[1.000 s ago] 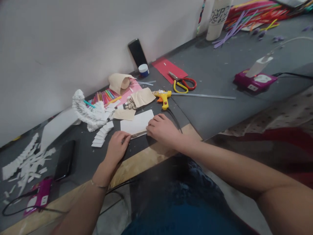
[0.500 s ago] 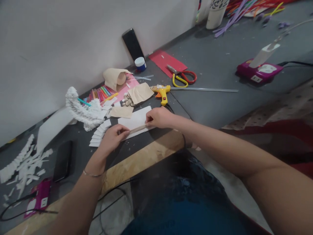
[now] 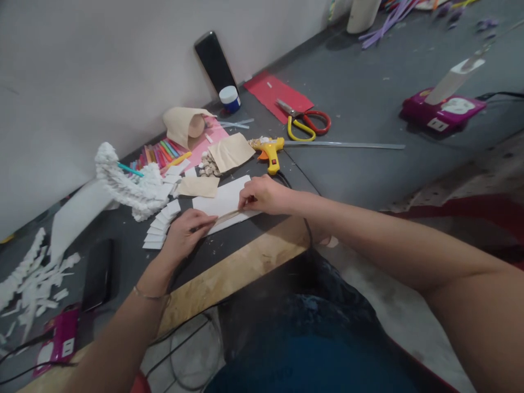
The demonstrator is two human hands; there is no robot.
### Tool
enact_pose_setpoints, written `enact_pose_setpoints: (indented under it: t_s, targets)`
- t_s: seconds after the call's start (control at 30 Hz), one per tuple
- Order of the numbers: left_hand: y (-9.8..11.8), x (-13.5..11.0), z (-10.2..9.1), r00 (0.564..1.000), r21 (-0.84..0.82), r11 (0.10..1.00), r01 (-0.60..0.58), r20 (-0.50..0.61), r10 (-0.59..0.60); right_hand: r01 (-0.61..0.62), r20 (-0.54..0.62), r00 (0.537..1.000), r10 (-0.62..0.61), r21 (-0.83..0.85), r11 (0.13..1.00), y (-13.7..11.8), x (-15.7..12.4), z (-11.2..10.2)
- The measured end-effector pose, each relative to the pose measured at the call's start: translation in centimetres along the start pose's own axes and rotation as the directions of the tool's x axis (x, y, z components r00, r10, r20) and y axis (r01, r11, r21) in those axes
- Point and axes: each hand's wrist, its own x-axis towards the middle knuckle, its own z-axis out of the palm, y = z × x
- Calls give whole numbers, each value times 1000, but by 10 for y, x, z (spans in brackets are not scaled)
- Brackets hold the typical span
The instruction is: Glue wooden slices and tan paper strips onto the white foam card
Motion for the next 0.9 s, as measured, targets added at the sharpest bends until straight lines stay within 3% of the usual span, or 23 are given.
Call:
enact_pose_setpoints:
  t_s: [0.23,0.33,0.53,0.73,0.9]
  targets:
    - [-6,-4,2,976,145,966,-213,-10,217,152,-38,987,-156,-79,985,9,-5,4]
    - [-4,-3,1,981,188,963,-193,25,192,193,-24,980,-199,-156,969,10,-6,5]
    - [3,-1,-3,986,255,966,-48,168,4,267,29,961,-273,-328,906,8,-7,5]
    - [-4,-8,-1,975,327,925,-195,163,148,380,89,920,-381,-437,815,-2,-14,-4]
    - [-6,-13,-1,961,372,888,-270,155,227,406,124,908,-401,-500,765,-10,-21,-7]
